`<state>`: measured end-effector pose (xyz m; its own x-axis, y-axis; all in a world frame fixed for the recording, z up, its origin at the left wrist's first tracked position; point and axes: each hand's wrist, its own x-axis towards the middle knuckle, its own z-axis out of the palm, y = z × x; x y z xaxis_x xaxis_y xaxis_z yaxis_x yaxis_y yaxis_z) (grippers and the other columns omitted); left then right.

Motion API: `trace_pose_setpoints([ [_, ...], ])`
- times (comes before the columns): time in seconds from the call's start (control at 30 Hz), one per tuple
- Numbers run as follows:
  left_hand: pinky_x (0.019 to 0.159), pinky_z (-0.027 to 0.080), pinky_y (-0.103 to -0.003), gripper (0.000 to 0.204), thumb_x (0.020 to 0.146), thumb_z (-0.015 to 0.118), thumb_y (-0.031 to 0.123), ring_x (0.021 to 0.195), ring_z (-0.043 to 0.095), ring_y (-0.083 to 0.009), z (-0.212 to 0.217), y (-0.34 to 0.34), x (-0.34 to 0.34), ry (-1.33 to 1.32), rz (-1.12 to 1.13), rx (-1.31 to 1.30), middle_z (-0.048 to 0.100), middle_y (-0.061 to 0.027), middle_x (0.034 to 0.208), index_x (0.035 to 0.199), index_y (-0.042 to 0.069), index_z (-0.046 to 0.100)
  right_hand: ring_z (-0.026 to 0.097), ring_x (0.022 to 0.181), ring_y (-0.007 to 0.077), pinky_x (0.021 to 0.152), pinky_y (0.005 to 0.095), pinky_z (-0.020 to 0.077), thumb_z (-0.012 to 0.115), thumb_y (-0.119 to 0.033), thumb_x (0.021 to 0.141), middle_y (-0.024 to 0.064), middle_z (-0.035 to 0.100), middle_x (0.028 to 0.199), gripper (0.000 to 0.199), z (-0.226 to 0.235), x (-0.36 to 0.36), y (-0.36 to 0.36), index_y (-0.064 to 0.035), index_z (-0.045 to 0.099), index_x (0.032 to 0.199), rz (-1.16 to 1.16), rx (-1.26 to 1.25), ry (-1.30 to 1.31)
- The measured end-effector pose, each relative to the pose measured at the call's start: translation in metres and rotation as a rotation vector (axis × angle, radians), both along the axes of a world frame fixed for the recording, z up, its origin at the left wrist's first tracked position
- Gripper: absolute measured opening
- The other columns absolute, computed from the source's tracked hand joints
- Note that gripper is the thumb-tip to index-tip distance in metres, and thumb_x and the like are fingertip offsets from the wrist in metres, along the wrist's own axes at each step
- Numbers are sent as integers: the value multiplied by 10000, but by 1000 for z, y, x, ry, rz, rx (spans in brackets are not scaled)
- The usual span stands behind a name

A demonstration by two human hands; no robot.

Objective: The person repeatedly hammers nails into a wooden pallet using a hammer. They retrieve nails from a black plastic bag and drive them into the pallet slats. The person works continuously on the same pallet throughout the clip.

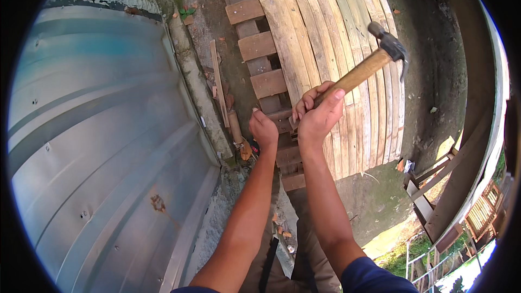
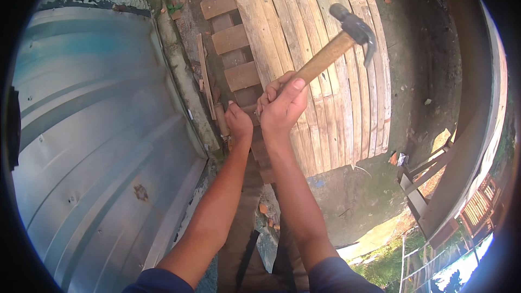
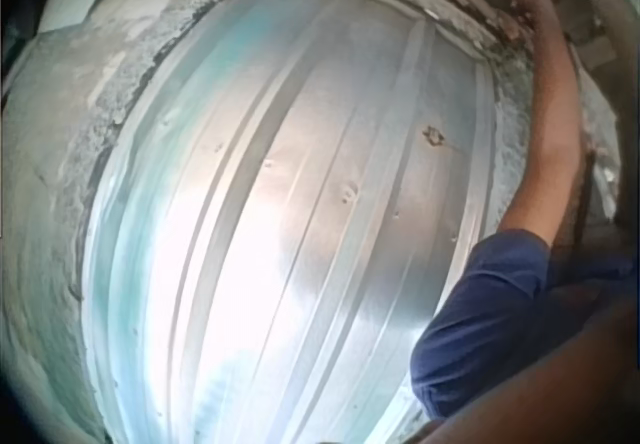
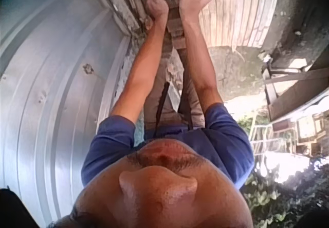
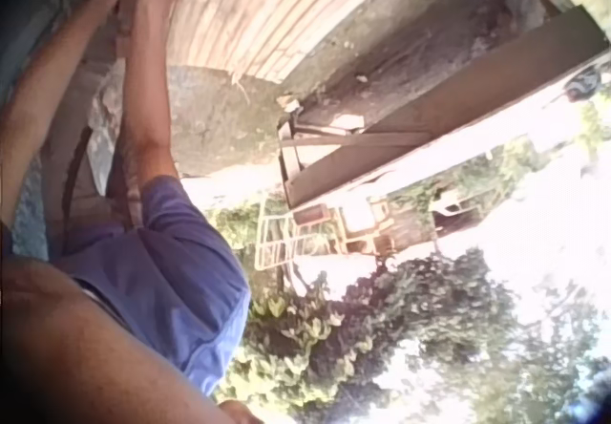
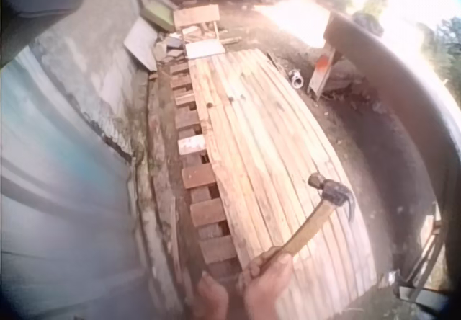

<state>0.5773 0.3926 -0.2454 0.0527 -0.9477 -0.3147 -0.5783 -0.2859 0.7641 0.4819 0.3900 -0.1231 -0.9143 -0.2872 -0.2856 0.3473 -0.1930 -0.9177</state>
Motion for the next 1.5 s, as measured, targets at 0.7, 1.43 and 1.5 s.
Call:
trace_pose_setpoints([
  [0.7,798,405,-592,531,1064,347,300,888,563,-575,-11,-1,0,-29,-22,29,613,-367,858,865,-114,615,458,516,105,481,303,374,414,-415,1120,22,494,612,478,8,-6,-4,-36,519,848,300,324,222],
  [1.43,827,443,-558,482,1037,369,266,911,582,-563,-2,-3,-5,-41,20,-1,644,-353,901,884,-108,631,573,578,288,562,419,447,382,-439,1120,183,568,663,526,-17,-20,19,25,554,940,575,641,271],
  [1.5,825,439,-563,482,1037,370,268,913,580,-563,-1,-3,-4,-33,20,13,642,-354,905,887,-108,633,645,705,516,627,514,496,391,-361,1113,309,633,715,471,-15,-19,20,60,545,969,526,516,132],
])
